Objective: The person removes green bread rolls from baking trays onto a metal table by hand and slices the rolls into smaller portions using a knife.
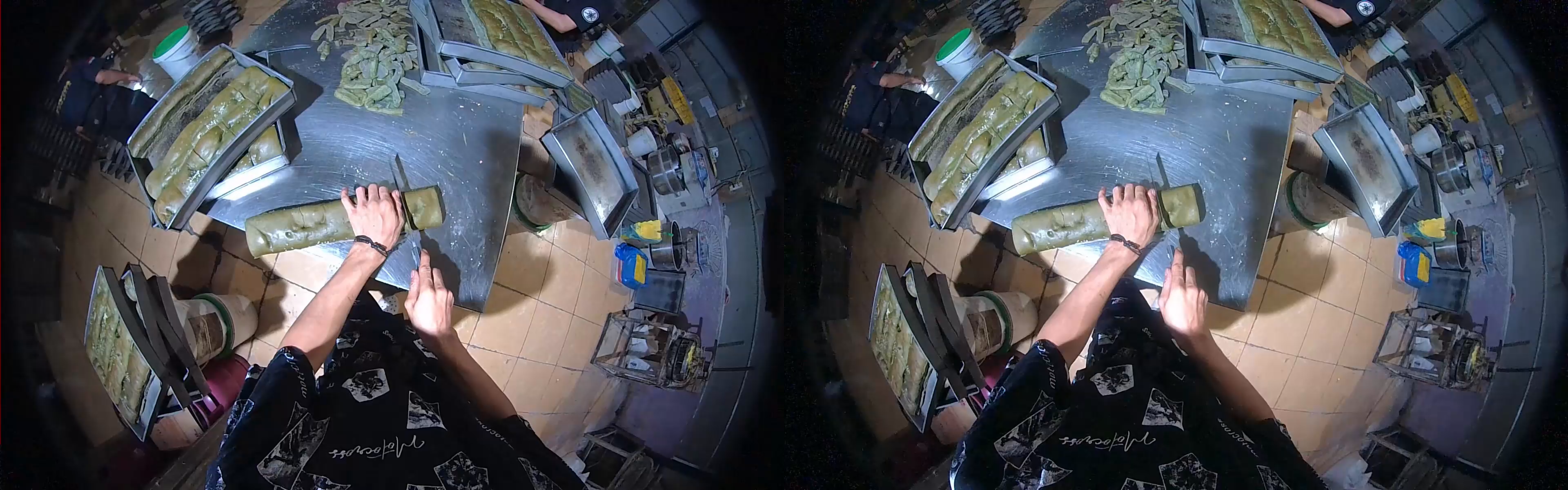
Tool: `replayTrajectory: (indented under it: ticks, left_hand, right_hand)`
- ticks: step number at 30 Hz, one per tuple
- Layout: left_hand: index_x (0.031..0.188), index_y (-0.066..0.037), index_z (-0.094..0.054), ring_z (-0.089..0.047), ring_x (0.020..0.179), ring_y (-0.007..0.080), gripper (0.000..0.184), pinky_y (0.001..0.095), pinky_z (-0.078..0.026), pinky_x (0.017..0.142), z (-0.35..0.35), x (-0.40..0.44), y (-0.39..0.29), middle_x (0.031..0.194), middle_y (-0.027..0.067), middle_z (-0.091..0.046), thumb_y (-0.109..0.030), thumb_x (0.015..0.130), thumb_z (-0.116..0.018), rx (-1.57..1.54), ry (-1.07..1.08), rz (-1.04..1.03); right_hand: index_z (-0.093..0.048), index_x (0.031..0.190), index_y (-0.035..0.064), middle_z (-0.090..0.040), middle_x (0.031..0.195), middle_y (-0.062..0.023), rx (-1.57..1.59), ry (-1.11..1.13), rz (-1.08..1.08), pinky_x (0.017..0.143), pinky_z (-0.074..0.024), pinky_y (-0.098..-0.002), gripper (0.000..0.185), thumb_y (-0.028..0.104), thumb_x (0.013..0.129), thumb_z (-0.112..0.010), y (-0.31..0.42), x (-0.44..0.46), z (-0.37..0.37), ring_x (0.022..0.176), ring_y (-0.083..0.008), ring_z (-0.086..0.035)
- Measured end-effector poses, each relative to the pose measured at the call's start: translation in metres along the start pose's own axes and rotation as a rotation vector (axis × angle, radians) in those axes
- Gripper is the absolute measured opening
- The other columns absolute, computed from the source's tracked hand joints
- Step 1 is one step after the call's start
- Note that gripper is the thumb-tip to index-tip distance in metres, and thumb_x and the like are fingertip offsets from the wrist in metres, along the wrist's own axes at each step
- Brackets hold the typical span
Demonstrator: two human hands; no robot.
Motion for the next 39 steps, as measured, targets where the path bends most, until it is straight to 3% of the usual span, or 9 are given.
replayTrajectory:
  ticks: [11, 17, 21, 25, 26, 29, 30, 31, 39]
  left_hand:
    - [0.093, -0.008, -0.071, -0.061, 0.101, 0.0301, 0.030, 0.0586, -0.034, 0.106, 0.002, 0.001, -0.002, 0.097, 0.0100, -0.068, -0.030, 0.101, -0.051, -0.015, 0.043, 0.004]
    - [0.095, -0.009, -0.072, -0.061, 0.100, 0.0292, 0.029, 0.0572, -0.035, 0.104, -0.003, 0.000, 0.001, 0.097, 0.0083, -0.068, -0.028, 0.101, -0.051, -0.022, 0.010, -0.033]
    - [0.095, -0.009, -0.072, -0.062, 0.099, 0.0290, 0.029, 0.0568, -0.036, 0.102, -0.001, -0.001, 0.000, 0.098, 0.0082, -0.068, -0.027, 0.101, -0.051, -0.050, 0.028, -0.048]
    - [0.095, -0.009, -0.072, -0.062, 0.099, 0.0288, 0.028, 0.0564, -0.036, 0.102, -0.001, 0.001, 0.002, 0.098, 0.0082, -0.067, -0.027, 0.100, -0.051, -0.007, 0.056, -0.046]
    - [0.095, -0.009, -0.072, -0.062, 0.099, 0.0288, 0.028, 0.0562, -0.036, 0.102, -0.002, 0.001, 0.002, 0.098, 0.0081, -0.067, -0.027, 0.100, -0.051, -0.013, 0.054, -0.046]
    - [0.094, -0.009, -0.072, -0.062, 0.098, 0.0288, 0.028, 0.0555, -0.036, 0.101, -0.009, -0.003, 0.004, 0.098, 0.0076, -0.067, -0.026, 0.100, -0.051, -0.038, 0.021, -0.065]
    - [0.094, -0.009, -0.072, -0.062, 0.098, 0.0287, 0.027, 0.0554, -0.036, 0.101, -0.008, -0.002, 0.004, 0.097, 0.0074, -0.067, -0.026, 0.100, -0.051, -0.041, 0.017, -0.069]
    - [0.094, -0.009, -0.071, -0.062, 0.098, 0.0286, 0.027, 0.0554, -0.036, 0.102, -0.007, -0.002, 0.004, 0.097, 0.0073, -0.068, -0.026, 0.100, -0.051, -0.043, 0.015, -0.072]
    - [0.092, -0.008, -0.072, -0.062, 0.097, 0.0287, 0.025, 0.0552, -0.037, 0.100, -0.009, -0.004, 0.005, 0.096, 0.0074, -0.068, -0.023, 0.099, -0.053, -0.038, -0.001, -0.083]
  right_hand:
    - [-0.048, 0.145, 0.0004, -0.067, 0.100, -0.0272, -0.020, 0.029, 0.015, 0.060, -0.0572, -0.0511, 0.049, 0.016, 0.100, -0.055, -0.006, -0.005, -0.009, 0.070, -0.0449, -0.068]
    - [-0.052, 0.144, 0.0055, -0.070, 0.094, -0.0227, -0.119, -0.160, 0.136, 0.055, -0.0575, -0.0470, 0.049, 0.017, 0.097, -0.058, -0.026, -0.044, -0.029, 0.061, -0.0341, -0.069]
    - [-0.055, 0.142, 0.0016, -0.070, 0.092, -0.0219, -0.066, -0.022, 0.054, 0.056, -0.0570, -0.0466, 0.048, 0.016, 0.096, -0.059, -0.010, -0.001, -0.020, 0.061, -0.0338, -0.069]
    - [-0.056, 0.140, -0.0035, -0.073, 0.106, -0.0229, -0.203, -0.195, 0.183, 0.056, -0.0565, -0.0457, 0.047, 0.016, 0.097, -0.057, -0.026, -0.043, -0.032, 0.063, -0.0317, -0.070]
    - [-0.056, 0.139, -0.0043, -0.073, 0.111, -0.0213, -0.062, -0.081, 0.114, 0.056, -0.0567, -0.0428, 0.047, 0.016, 0.097, -0.058, -0.034, -0.057, -0.028, 0.061, -0.0282, -0.068]
    - [-0.058, 0.139, -0.0007, -0.074, 0.102, -0.0201, -0.111, -0.100, 0.128, 0.056, -0.0570, -0.0433, 0.046, 0.016, 0.097, -0.059, -0.032, -0.046, -0.032, 0.062, -0.0284, -0.069]
    - [-0.055, 0.142, 0.0021, -0.073, 0.095, -0.0220, -0.477, -0.373, 0.217, 0.056, -0.0570, -0.0458, 0.046, 0.014, 0.097, -0.057, -0.025, -0.036, -0.045, 0.062, -0.0319, -0.070]
    - [-0.052, 0.145, 0.0050, -0.070, 0.087, -0.0229, -0.096, -0.011, 0.018, 0.057, -0.0568, -0.0472, 0.049, 0.012, 0.097, -0.055, -0.012, -0.003, -0.029, 0.064, -0.0344, -0.070]
    - [-0.049, 0.146, -0.0005, -0.069, 0.076, -0.0203, -0.114, -0.048, 0.152, 0.048, -0.0535, -0.0374, 0.055, 0.008, 0.093, -0.059, -0.046, -0.066, -0.040, 0.055, -0.0301, -0.066]
Point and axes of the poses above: each hand's wrist, its own x-axis towards the middle knuckle, its own z-axis out of the back of the hand, y = z × x, the point moved 1 cm from there along x, towards the middle knuckle
